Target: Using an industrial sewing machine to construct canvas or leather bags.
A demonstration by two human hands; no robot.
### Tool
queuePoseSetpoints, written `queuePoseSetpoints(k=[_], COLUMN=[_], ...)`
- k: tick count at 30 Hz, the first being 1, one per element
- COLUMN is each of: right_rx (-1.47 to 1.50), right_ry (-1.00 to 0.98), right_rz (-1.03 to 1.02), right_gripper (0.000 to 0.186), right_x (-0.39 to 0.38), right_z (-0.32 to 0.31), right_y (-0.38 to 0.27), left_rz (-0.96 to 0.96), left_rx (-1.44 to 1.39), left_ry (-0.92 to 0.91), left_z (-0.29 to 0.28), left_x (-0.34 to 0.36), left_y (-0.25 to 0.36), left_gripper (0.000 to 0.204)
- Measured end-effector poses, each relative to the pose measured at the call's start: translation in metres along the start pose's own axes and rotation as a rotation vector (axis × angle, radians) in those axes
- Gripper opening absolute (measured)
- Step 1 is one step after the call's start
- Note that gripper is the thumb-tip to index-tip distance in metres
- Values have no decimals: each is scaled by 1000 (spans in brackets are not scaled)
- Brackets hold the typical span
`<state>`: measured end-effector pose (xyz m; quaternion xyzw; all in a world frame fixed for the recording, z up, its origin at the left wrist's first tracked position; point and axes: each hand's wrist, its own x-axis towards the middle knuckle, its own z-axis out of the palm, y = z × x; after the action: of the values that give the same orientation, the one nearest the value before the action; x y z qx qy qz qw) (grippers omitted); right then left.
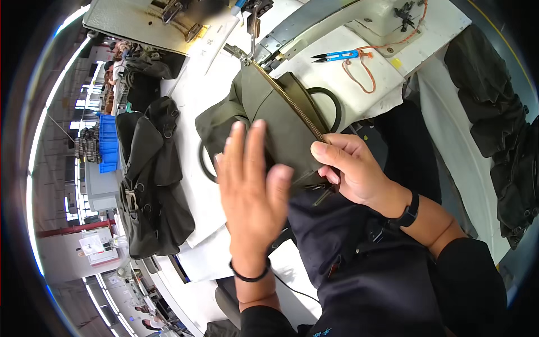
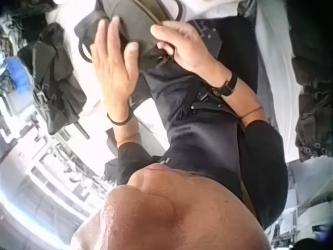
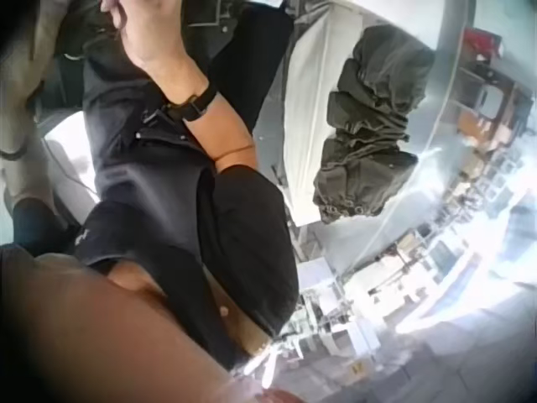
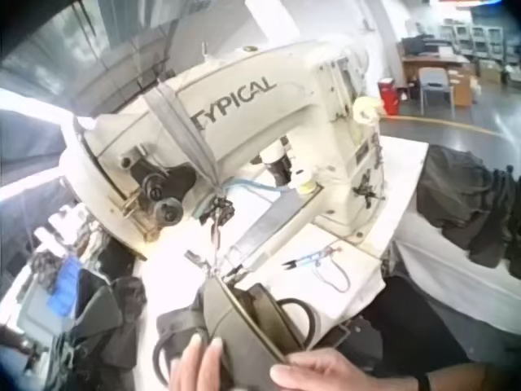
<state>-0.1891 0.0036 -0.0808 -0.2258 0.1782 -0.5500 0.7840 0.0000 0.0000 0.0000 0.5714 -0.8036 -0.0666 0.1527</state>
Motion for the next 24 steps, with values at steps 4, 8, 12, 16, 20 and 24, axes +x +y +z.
queuePoseSetpoints(k=[4,8,12,16,20,24], right_rx=[-121,-281,-326,-322,-301,-280], right_ry=[24,16,10,21,25,35], right_rz=[-17,-33,-29,-47,-57,-62], right_gripper=[30,33,33,32,31,33], right_x=[-1,1,4,13,25,36], right_z=[4,0,-3,-4,-4,-3], right_y=[-8,-13,-14,-13,-13,-12], left_rz=[-12,0,14,16,25,39], left_rx=[188,223,256,296,311,321], left_ry=[116,130,179,180,216,239], left_z=[19,28,31,31,32,31], left_x=[-12,-6,0,7,17,26], left_y=[27,30,25,23,17,11], left_gripper=[80,79,77,75,74,72])
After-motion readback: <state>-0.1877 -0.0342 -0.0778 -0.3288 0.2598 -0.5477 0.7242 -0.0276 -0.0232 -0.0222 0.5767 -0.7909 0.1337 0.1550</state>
